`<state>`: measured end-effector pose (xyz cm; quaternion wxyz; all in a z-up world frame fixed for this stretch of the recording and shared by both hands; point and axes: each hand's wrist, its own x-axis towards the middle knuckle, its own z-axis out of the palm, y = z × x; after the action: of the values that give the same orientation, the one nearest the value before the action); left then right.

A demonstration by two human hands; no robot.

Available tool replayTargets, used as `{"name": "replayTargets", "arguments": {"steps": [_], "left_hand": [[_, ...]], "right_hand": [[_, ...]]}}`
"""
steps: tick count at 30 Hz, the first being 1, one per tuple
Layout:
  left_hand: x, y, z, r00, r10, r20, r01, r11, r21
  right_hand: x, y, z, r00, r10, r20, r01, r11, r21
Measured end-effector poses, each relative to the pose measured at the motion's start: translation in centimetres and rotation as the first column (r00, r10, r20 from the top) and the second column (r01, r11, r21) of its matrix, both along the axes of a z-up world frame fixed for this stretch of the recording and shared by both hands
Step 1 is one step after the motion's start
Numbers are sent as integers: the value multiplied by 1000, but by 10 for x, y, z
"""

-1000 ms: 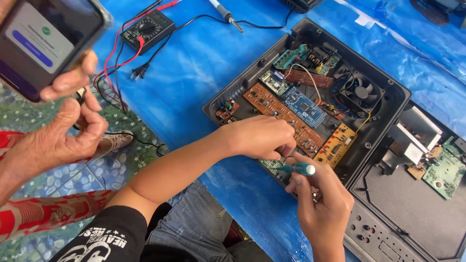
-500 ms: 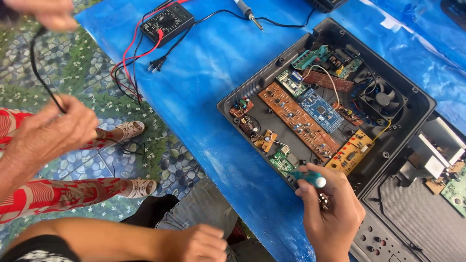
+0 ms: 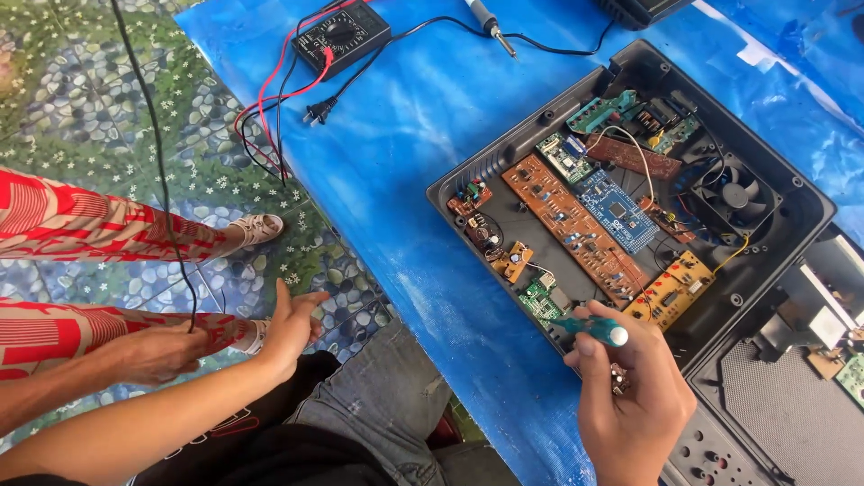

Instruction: The person uses a screwdriver to work on the internal circuit boards of an open electronic device placed on a blue tarp. Another person briefly enters the frame to show a small black box and a smartphone to the recorder.

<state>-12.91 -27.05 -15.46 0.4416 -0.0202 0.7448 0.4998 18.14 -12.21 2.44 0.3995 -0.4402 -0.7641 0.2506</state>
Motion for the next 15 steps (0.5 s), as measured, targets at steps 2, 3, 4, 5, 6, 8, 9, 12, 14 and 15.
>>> {"name": "replayTargets", "arguments": {"steps": [2, 3, 4, 5, 6, 8, 9, 12, 14, 15], "left_hand": [[3, 1, -3, 1000, -7, 20, 7, 1000, 10], [6, 1, -5, 999, -11, 43, 10, 1000, 20], [9, 1, -5, 999, -11, 44, 10, 1000, 19], [11, 2, -5, 998, -26, 53, 25, 1000, 13], [12, 2, -4, 997, -40, 62, 39, 999, 8], [14, 3, -2, 996, -57, 62, 56, 998, 9], [15, 4, -2, 996, -66, 63, 66, 998, 12], [16, 4, 0, 994, -90, 59, 88, 996, 33], [18, 7, 6, 993, -99, 59, 96, 994, 47], [19, 8, 10, 993, -105, 58, 101, 993, 62]], "right_hand": [[-1, 0, 0, 1000, 2, 0, -2, 1000, 9], [-1, 1, 0, 1000, 8, 2, -8, 1000, 18], [0, 0, 0, 1000, 7, 3, -8, 1000, 17], [0, 0, 0, 1000, 7, 4, -7, 1000, 9], [1, 0, 0, 1000, 7, 5, -7, 1000, 0], [2, 0, -1, 1000, 7, 11, -7, 1000, 3], [2, 0, -2, 1000, 13, 17, -13, 1000, 6], [2, 1, -2, 999, 24, 21, -24, 1000, 17], [4, 2, -3, 999, 26, 24, -27, 999, 26], [4, 3, -4, 999, 31, 27, -32, 999, 37]]}}
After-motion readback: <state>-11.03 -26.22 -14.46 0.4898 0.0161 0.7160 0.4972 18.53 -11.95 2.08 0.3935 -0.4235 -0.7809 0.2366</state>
